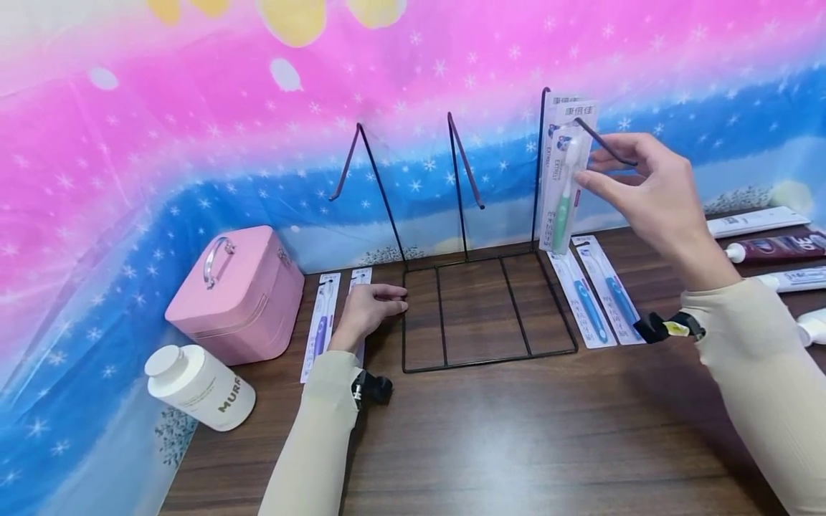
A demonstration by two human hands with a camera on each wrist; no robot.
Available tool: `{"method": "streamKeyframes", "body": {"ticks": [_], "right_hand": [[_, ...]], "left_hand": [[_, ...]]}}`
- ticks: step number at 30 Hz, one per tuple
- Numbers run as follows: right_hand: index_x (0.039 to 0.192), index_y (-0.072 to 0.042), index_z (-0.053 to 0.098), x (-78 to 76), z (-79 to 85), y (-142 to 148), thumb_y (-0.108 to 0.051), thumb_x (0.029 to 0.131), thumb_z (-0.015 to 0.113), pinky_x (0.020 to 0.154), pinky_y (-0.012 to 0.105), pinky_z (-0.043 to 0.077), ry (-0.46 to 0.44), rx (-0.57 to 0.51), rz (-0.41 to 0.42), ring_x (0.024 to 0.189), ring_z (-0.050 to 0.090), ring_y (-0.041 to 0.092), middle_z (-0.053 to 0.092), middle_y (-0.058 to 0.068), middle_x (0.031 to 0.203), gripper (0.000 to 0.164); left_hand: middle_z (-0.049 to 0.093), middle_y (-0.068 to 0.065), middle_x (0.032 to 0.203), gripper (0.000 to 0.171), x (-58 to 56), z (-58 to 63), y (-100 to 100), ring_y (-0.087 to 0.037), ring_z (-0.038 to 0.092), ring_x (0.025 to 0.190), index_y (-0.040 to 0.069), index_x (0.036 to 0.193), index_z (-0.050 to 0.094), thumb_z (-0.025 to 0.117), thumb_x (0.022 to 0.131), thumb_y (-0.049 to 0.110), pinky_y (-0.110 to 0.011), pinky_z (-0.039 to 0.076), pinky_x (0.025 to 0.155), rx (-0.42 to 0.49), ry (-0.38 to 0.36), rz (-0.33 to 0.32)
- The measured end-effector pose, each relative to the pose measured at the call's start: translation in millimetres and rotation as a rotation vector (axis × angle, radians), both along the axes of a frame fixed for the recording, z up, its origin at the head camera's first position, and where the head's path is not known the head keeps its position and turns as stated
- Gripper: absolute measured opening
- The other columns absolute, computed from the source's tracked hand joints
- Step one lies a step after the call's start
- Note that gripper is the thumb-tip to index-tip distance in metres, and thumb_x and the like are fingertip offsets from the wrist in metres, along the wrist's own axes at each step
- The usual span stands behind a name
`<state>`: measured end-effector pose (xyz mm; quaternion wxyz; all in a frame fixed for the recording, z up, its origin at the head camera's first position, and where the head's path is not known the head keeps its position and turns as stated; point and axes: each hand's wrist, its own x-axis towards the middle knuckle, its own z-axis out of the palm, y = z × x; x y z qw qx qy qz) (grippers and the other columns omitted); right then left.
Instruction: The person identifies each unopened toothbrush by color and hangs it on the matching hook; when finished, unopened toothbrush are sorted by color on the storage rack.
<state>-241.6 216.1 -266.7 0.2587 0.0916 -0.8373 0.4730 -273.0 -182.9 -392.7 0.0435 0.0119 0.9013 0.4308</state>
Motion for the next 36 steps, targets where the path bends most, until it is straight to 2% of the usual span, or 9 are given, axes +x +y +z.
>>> {"method": "streamKeyframes", "body": {"ticks": [4, 8, 11, 13, 15, 17, 22, 29, 36], "right_hand": [[0.136, -0.022, 0.056, -4.4, -11.3, 16.8, -0.035, 0.085, 0.075, 0.087, 0.023, 0.045, -0.066, -0.04, -0.004, 0.109, 0.06, 0.013, 0.064, 0.005, 0.123, 0.055], [0.134, -0.019, 0.058, -18.2, -26.1, 31.1, -0.038, 0.085, 0.075, 0.082, 0.022, 0.038, -0.114, -0.08, -0.004, 0.106, 0.059, 0.008, 0.066, -0.001, 0.118, 0.055], [0.133, -0.012, 0.058, -30.0, -42.0, 39.5, -0.041, 0.085, 0.074, 0.078, 0.018, 0.04, -0.162, -0.084, -0.001, 0.097, 0.06, 0.005, 0.066, -0.004, 0.112, 0.058], [0.133, -0.008, 0.057, -36.8, -53.7, 44.9, -0.043, 0.085, 0.073, 0.075, 0.017, 0.044, -0.208, -0.083, 0.001, 0.093, 0.062, 0.006, 0.066, -0.001, 0.114, 0.062], [0.135, -0.008, 0.055, -42.0, -63.4, 49.8, -0.048, 0.085, 0.071, 0.076, 0.021, 0.048, -0.254, -0.056, -0.016, 0.093, 0.064, 0.009, 0.064, 0.005, 0.119, 0.066], [0.138, -0.008, 0.053, -46.2, -71.9, 53.8, -0.053, 0.085, 0.068, 0.082, 0.03, 0.049, -0.314, -0.028, -0.03, 0.097, 0.065, 0.018, 0.06, 0.013, 0.127, 0.071], [0.139, -0.005, 0.05, -56.0, -91.9, 60.8, -0.059, 0.085, 0.064, 0.09, 0.052, 0.043, -0.456, 0.032, -0.053, 0.105, 0.062, 0.038, 0.052, 0.022, 0.135, 0.077], [0.134, -0.002, 0.053, -64.6, -115.9, 65.7, -0.059, 0.086, 0.064, 0.089, 0.056, 0.04, -0.576, 0.118, -0.083, 0.115, 0.049, 0.042, 0.047, 0.026, 0.136, 0.076], [0.133, -0.001, 0.053, -69.1, -129.7, 67.7, -0.057, 0.083, 0.068, 0.098, 0.062, 0.03, -0.674, 0.124, 0.003, 0.123, 0.038, 0.044, 0.04, 0.026, 0.141, 0.076]], "left_hand": [[0.064, -0.004, 0.117, 0.022, -0.4, 0.0, -0.5, -0.022, 0.056, 0.104, 0.017, 0.109, 0.075, 0.075, 0.087, 0.02, -0.039, 0.045, 0.085, -0.006, 0.009, -0.011], [0.064, -0.004, 0.117, 0.022, -0.2, -0.2, -1.4, -0.022, 0.056, 0.105, 0.017, 0.109, 0.075, 0.075, 0.087, 0.02, -0.039, 0.045, 0.086, -0.005, 0.012, -0.008], [0.063, -0.005, 0.119, 0.023, 0.4, -1.0, -2.1, -0.022, 0.055, 0.107, 0.017, 0.11, 0.075, 0.074, 0.087, 0.02, -0.04, 0.044, 0.088, -0.007, 0.006, -0.004], [0.062, -0.005, 0.12, 0.023, 1.0, -1.3, -1.9, -0.022, 0.054, 0.108, 0.017, 0.111, 0.074, 0.074, 0.088, 0.019, -0.041, 0.044, 0.088, -0.006, 0.001, -0.005], [0.062, -0.006, 0.12, 0.023, 1.1, -1.3, -1.6, -0.023, 0.054, 0.108, 0.017, 0.111, 0.075, 0.074, 0.088, 0.019, -0.041, 0.044, 0.089, -0.004, 0.005, -0.008], [0.062, -0.005, 0.121, 0.023, 0.9, -1.1, -0.7, -0.023, 0.054, 0.11, 0.017, 0.111, 0.075, 0.074, 0.088, 0.019, -0.041, 0.045, 0.09, 0.004, 0.004, -0.01], [0.06, -0.005, 0.126, 0.023, -0.4, -1.3, 0.2, -0.024, 0.052, 0.117, 0.017, 0.111, 0.075, 0.074, 0.087, 0.02, -0.043, 0.044, 0.093, 0.023, -0.002, -0.009], [0.06, -0.005, 0.126, 0.022, -2.0, -2.9, -0.4, -0.023, 0.052, 0.116, 0.019, 0.109, 0.075, 0.074, 0.087, 0.021, -0.043, 0.044, 0.092, 0.016, -0.007, -0.002], [0.06, -0.005, 0.126, 0.022, -1.4, -2.9, -0.3, -0.023, 0.053, 0.114, 0.018, 0.11, 0.075, 0.074, 0.088, 0.021, -0.042, 0.045, 0.091, 0.013, -0.007, -0.005]]}}
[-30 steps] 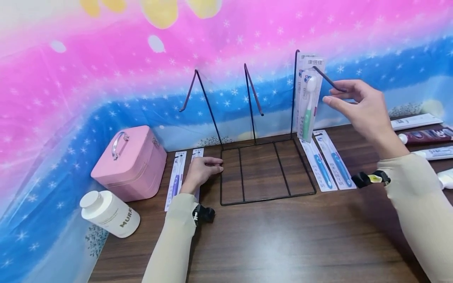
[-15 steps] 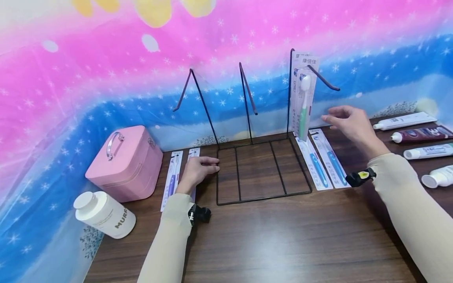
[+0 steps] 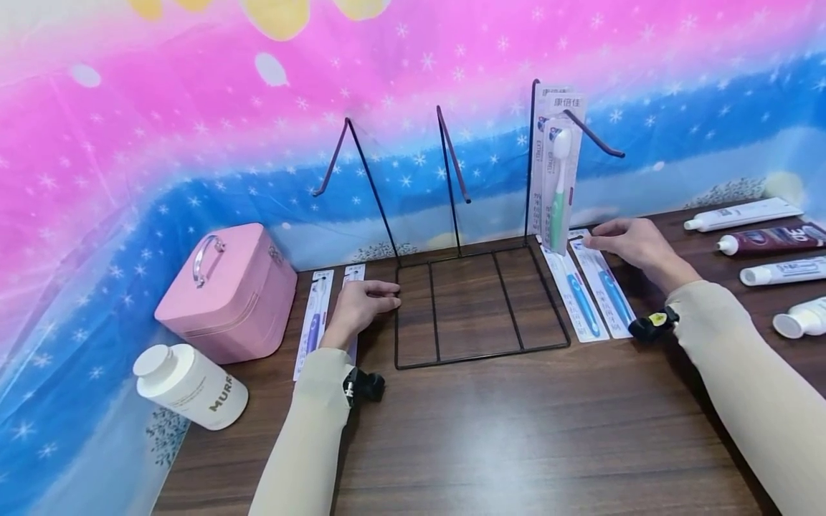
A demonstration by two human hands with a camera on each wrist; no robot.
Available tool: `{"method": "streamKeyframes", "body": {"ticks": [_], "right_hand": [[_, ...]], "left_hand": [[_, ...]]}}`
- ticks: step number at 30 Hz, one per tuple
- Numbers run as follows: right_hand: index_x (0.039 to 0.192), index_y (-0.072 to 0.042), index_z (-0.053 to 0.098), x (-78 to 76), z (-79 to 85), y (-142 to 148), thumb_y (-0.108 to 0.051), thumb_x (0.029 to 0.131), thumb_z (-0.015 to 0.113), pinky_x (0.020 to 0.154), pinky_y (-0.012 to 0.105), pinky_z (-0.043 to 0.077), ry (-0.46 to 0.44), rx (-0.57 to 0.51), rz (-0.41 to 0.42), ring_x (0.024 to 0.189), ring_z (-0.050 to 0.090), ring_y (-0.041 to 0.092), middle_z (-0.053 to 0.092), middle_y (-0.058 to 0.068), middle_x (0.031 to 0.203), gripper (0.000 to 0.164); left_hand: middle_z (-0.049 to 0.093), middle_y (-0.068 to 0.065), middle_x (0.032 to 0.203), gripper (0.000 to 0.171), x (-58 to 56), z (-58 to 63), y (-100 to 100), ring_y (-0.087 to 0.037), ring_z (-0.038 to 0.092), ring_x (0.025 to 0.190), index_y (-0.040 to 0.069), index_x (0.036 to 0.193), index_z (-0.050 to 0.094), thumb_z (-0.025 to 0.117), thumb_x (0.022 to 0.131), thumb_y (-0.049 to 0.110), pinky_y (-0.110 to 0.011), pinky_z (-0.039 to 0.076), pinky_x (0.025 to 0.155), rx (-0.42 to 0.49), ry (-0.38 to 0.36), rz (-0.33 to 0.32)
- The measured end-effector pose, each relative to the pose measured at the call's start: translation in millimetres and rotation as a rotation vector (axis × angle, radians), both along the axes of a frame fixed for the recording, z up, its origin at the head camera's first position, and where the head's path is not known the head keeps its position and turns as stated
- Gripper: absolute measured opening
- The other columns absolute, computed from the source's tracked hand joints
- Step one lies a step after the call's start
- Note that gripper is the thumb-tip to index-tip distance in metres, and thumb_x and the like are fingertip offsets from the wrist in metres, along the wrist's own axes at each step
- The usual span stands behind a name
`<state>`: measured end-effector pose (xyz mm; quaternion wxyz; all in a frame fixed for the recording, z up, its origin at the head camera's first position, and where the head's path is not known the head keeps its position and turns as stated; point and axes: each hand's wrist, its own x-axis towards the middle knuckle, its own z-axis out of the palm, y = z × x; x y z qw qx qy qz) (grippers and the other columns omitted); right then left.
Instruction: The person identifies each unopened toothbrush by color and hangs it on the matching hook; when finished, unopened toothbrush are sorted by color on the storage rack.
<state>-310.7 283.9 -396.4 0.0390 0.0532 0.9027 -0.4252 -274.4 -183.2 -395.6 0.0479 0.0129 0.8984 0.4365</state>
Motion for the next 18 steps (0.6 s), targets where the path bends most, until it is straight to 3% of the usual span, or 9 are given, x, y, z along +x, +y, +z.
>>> {"method": "streamKeyframes", "body": {"ticks": [6, 11, 18], "right_hand": [[0.131, -0.001, 0.054, -1.8, -3.9, -1.2, -0.056, 0.083, 0.069, 0.094, 0.062, 0.036, 0.006, 0.067, 0.03, 0.119, 0.044, 0.045, 0.042, 0.027, 0.139, 0.075], [0.126, 0.003, 0.055, 0.2, -5.4, -4.0, -0.044, 0.089, 0.068, 0.085, 0.056, 0.042, 0.027, 0.088, -0.005, 0.104, 0.051, 0.04, 0.049, 0.026, 0.126, 0.062], [0.121, 0.004, 0.057, 1.4, -5.3, -7.3, -0.037, 0.091, 0.066, 0.082, 0.054, 0.043, 0.044, 0.105, -0.052, 0.102, 0.05, 0.04, 0.051, 0.027, 0.122, 0.051]], "left_hand": [[0.06, -0.004, 0.124, 0.022, -0.4, 2.0, -0.4, -0.021, 0.053, 0.112, 0.018, 0.109, 0.075, 0.074, 0.087, 0.021, -0.041, 0.045, 0.09, -0.002, -0.006, 0.006], [0.062, -0.003, 0.122, 0.022, -0.8, 2.2, 0.3, -0.021, 0.054, 0.109, 0.018, 0.109, 0.075, 0.074, 0.087, 0.021, -0.04, 0.045, 0.089, 0.001, -0.003, 0.005], [0.062, -0.003, 0.122, 0.022, -0.4, 1.6, 0.3, -0.021, 0.054, 0.109, 0.018, 0.109, 0.075, 0.075, 0.087, 0.021, -0.04, 0.045, 0.089, -0.009, 0.003, 0.002]]}}
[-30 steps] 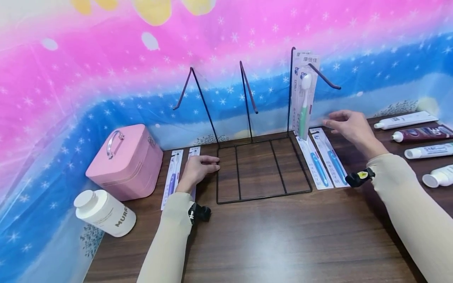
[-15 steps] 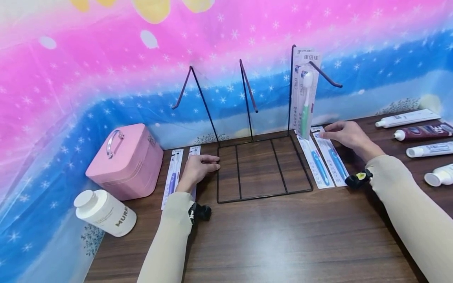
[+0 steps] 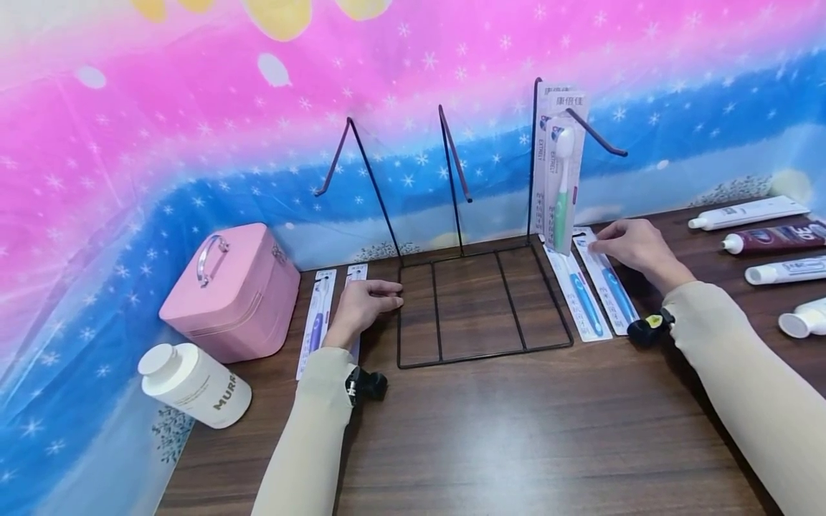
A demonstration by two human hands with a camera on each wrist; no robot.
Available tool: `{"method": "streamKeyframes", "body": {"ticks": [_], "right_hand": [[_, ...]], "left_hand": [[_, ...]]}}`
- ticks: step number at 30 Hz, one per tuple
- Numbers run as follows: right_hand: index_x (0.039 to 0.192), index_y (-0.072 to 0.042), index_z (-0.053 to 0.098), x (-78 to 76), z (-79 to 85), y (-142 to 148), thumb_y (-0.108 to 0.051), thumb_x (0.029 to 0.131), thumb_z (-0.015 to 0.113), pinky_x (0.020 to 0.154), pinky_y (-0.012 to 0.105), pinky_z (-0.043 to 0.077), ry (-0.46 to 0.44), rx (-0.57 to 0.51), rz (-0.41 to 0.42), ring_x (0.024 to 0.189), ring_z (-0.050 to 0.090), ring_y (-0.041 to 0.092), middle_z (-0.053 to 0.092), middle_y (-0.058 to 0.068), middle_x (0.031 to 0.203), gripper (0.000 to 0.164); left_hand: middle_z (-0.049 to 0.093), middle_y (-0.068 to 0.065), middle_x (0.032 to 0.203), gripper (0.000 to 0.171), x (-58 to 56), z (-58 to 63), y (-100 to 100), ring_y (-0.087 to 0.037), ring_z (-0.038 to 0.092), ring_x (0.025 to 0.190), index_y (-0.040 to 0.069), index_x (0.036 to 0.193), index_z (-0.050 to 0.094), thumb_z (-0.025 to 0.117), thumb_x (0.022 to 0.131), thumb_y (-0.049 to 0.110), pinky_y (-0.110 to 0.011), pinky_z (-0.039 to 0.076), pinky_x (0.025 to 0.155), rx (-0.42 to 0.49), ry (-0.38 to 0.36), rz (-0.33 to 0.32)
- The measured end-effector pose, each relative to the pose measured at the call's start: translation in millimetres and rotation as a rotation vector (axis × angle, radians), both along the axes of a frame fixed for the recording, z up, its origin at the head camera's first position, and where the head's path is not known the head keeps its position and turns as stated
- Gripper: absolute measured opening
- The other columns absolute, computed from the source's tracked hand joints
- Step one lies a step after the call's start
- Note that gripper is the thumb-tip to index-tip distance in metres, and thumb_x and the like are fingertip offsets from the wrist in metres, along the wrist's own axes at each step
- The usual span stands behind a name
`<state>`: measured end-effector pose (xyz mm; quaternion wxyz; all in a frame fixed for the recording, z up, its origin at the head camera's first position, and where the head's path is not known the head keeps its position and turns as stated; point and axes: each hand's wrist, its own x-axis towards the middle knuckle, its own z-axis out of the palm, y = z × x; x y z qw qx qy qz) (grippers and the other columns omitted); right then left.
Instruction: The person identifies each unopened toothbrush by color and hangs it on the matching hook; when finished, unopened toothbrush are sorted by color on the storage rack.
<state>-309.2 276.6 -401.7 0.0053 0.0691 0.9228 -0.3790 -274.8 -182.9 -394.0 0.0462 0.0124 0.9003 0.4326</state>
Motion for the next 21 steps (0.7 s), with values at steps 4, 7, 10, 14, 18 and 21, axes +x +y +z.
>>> {"method": "streamKeyframes", "body": {"ticks": [4, 7, 10, 14, 18, 21], "right_hand": [[0.116, 0.005, 0.06, 2.0, 1.3, -2.2, -0.033, 0.091, 0.064, 0.079, 0.052, 0.043, 0.031, 0.009, -0.02, 0.099, 0.05, 0.039, 0.053, 0.027, 0.118, 0.046], [0.113, 0.004, 0.062, 4.4, 3.6, -3.4, -0.032, 0.092, 0.063, 0.072, 0.047, 0.046, 0.039, 0.012, -0.042, 0.091, 0.053, 0.035, 0.056, 0.024, 0.111, 0.042], [0.112, 0.004, 0.063, 6.4, 9.0, -2.5, -0.032, 0.092, 0.061, 0.067, 0.043, 0.048, 0.039, -0.01, -0.048, 0.087, 0.057, 0.033, 0.058, 0.023, 0.108, 0.041], [0.118, 0.006, 0.059, 10.8, 24.4, 3.2, -0.036, 0.093, 0.061, 0.074, 0.046, 0.05, 0.025, -0.059, -0.006, 0.092, 0.061, 0.035, 0.056, 0.027, 0.116, 0.049], [0.122, 0.006, 0.058, 18.5, 48.4, 7.6, -0.04, 0.093, 0.061, 0.081, 0.05, 0.047, 0.041, -0.037, 0.056, 0.094, 0.064, 0.035, 0.056, 0.029, 0.12, 0.054], [0.122, 0.005, 0.059, 25.5, 66.6, 11.2, -0.043, 0.092, 0.061, 0.084, 0.054, 0.044, 0.072, 0.008, 0.09, 0.093, 0.066, 0.036, 0.057, 0.031, 0.121, 0.056]], "left_hand": [[0.062, -0.003, 0.121, 0.022, 0.2, -1.8, -0.8, -0.021, 0.054, 0.109, 0.017, 0.109, 0.075, 0.074, 0.087, 0.02, -0.04, 0.045, 0.089, 0.0, 0.006, -0.002], [0.063, -0.003, 0.119, 0.022, 0.7, -3.3, -1.0, -0.021, 0.055, 0.108, 0.017, 0.109, 0.075, 0.074, 0.087, 0.02, -0.04, 0.045, 0.089, 0.002, 0.006, -0.005], [0.064, -0.003, 0.118, 0.022, 1.3, -3.8, -1.1, -0.021, 0.056, 0.107, 0.017, 0.109, 0.075, 0.074, 0.087, 0.02, -0.04, 0.046, 0.088, 0.004, 0.002, -0.004], [0.063, -0.003, 0.119, 0.022, 1.7, -2.2, -0.5, -0.021, 0.056, 0.107, 0.017, 0.109, 0.075, 0.074, 0.087, 0.02, -0.04, 0.046, 0.088, -0.002, 0.003, -0.009], [0.064, -0.003, 0.118, 0.022, 1.3, 0.1, -0.1, -0.021, 0.056, 0.106, 0.017, 0.109, 0.075, 0.074, 0.087, 0.02, -0.04, 0.046, 0.087, -0.002, 0.005, -0.009], [0.064, -0.003, 0.117, 0.022, 1.1, 0.3, -0.5, -0.021, 0.057, 0.106, 0.016, 0.11, 0.075, 0.074, 0.088, 0.019, -0.04, 0.046, 0.087, 0.004, 0.005, -0.01]]}}
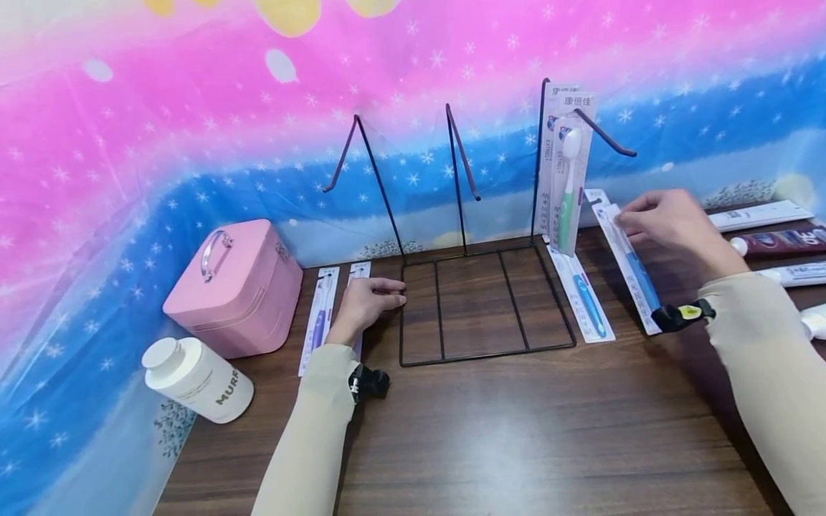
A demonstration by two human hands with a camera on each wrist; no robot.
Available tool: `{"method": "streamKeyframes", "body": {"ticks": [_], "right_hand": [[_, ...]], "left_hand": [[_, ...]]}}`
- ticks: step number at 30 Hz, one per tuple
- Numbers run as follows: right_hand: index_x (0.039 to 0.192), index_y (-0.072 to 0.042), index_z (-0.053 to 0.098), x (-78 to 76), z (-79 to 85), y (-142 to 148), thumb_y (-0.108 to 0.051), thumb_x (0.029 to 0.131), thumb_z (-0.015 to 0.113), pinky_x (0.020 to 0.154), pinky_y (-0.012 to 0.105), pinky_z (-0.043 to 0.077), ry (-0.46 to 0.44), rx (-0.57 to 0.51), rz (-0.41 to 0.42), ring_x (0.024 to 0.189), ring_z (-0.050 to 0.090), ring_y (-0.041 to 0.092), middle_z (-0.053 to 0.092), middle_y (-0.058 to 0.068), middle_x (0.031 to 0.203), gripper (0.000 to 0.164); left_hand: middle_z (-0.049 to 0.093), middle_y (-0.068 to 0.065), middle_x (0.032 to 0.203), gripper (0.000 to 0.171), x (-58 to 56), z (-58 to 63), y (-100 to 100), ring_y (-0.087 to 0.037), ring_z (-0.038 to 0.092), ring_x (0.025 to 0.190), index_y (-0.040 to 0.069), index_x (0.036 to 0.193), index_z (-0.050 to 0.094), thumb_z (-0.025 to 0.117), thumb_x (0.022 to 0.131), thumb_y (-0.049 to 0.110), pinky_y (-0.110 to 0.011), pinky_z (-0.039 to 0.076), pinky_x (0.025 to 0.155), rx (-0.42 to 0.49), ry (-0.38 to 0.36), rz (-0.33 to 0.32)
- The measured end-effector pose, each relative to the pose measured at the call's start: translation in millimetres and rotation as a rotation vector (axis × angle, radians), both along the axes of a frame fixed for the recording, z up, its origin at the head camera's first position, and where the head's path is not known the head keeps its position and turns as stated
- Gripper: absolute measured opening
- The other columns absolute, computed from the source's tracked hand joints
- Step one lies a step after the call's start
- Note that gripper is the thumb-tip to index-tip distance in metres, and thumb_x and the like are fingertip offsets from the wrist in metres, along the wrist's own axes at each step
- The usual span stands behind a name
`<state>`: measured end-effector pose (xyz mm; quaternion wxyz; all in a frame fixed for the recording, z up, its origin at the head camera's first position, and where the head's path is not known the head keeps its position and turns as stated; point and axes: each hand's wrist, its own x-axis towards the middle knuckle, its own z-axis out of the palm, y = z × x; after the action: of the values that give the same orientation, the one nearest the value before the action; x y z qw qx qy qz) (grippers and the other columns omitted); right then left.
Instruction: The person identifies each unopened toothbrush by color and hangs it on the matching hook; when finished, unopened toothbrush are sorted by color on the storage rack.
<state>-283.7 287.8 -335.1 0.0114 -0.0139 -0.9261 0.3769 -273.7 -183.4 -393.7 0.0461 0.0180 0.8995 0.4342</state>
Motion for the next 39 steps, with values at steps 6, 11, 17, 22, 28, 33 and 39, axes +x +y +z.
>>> {"method": "streamKeyframes", "body": {"ticks": [6, 11, 17, 22, 28, 33, 39], "right_hand": [[0.124, 0.002, 0.057, 12.1, 30.0, 6.4, -0.047, 0.09, 0.065, 0.079, 0.04, 0.048, 0.057, -0.039, 0.002, 0.081, 0.07, 0.019, 0.06, 0.025, 0.121, 0.06], [0.128, -0.007, 0.055, 23.6, 50.4, 7.2, -0.041, 0.085, 0.073, 0.065, 0.021, 0.045, 0.119, -0.225, -0.022, 0.076, 0.068, 0.007, 0.068, -0.008, 0.098, 0.057], [0.132, -0.01, 0.058, 44.5, 69.0, 0.7, -0.034, 0.084, 0.077, 0.073, 0.013, 0.042, 0.201, -0.372, -0.023, 0.083, 0.068, 0.007, 0.067, -0.007, 0.104, 0.057], [0.129, -0.014, 0.061, 60.9, 81.6, -3.4, -0.03, 0.085, 0.076, 0.075, 0.014, 0.038, 0.286, -0.396, -0.049, 0.089, 0.065, 0.008, 0.066, -0.006, 0.11, 0.05], [0.129, -0.011, 0.062, 77.3, 91.6, -10.5, -0.018, 0.087, 0.075, 0.083, 0.014, 0.039, 0.443, -0.418, -0.043, 0.095, 0.062, 0.01, 0.066, -0.003, 0.108, 0.045], [0.126, 0.0, 0.061, 87.9, 100.4, -17.7, 0.003, 0.085, 0.071, 0.084, 0.015, 0.045, 0.646, -0.644, 0.06, 0.098, 0.061, 0.016, 0.065, 0.006, 0.106, 0.042], [0.124, 0.008, 0.058, 106.5, 111.6, -33.8, 0.014, 0.083, 0.066, 0.088, 0.018, 0.046, 0.812, -0.803, 0.21, 0.1, 0.062, 0.02, 0.064, 0.015, 0.112, 0.042]], "left_hand": [[0.064, -0.003, 0.118, 0.022, -0.1, 0.0, -1.4, -0.021, 0.056, 0.107, 0.016, 0.11, 0.075, 0.074, 0.088, 0.019, -0.04, 0.046, 0.088, 0.003, -0.002, 0.004], [0.062, -0.003, 0.121, 0.022, 1.1, 1.2, -3.0, -0.021, 0.055, 0.109, 0.018, 0.11, 0.075, 0.074, 0.088, 0.021, -0.041, 0.045, 0.089, 0.001, -0.007, 0.012], [0.062, -0.003, 0.12, 0.022, 2.2, 1.1, -4.6, -0.022, 0.055, 0.108, 0.018, 0.109, 0.075, 0.074, 0.088, 0.021, -0.041, 0.045, 0.089, 0.006, -0.006, 0.014], [0.063, -0.003, 0.118, 0.022, 2.9, 1.6, -4.5, -0.021, 0.055, 0.106, 0.017, 0.109, 0.075, 0.074, 0.088, 0.02, -0.041, 0.045, 0.088, 0.013, -0.008, 0.014], [0.064, -0.002, 0.115, 0.021, 1.3, 0.9, -3.7, -0.021, 0.056, 0.104, 0.017, 0.108, 0.075, 0.074, 0.087, 0.02, -0.04, 0.046, 0.087, 0.014, 0.004, 0.016], [0.065, -0.003, 0.115, 0.021, 0.6, -0.5, -1.2, -0.021, 0.057, 0.103, 0.017, 0.108, 0.076, 0.075, 0.087, 0.019, -0.039, 0.046, 0.085, 0.002, 0.013, 0.009], [0.065, -0.002, 0.115, 0.021, 0.3, -0.8, -1.7, -0.02, 0.057, 0.104, 0.017, 0.107, 0.076, 0.075, 0.087, 0.019, -0.039, 0.046, 0.085, -0.005, 0.029, 0.01]]}}
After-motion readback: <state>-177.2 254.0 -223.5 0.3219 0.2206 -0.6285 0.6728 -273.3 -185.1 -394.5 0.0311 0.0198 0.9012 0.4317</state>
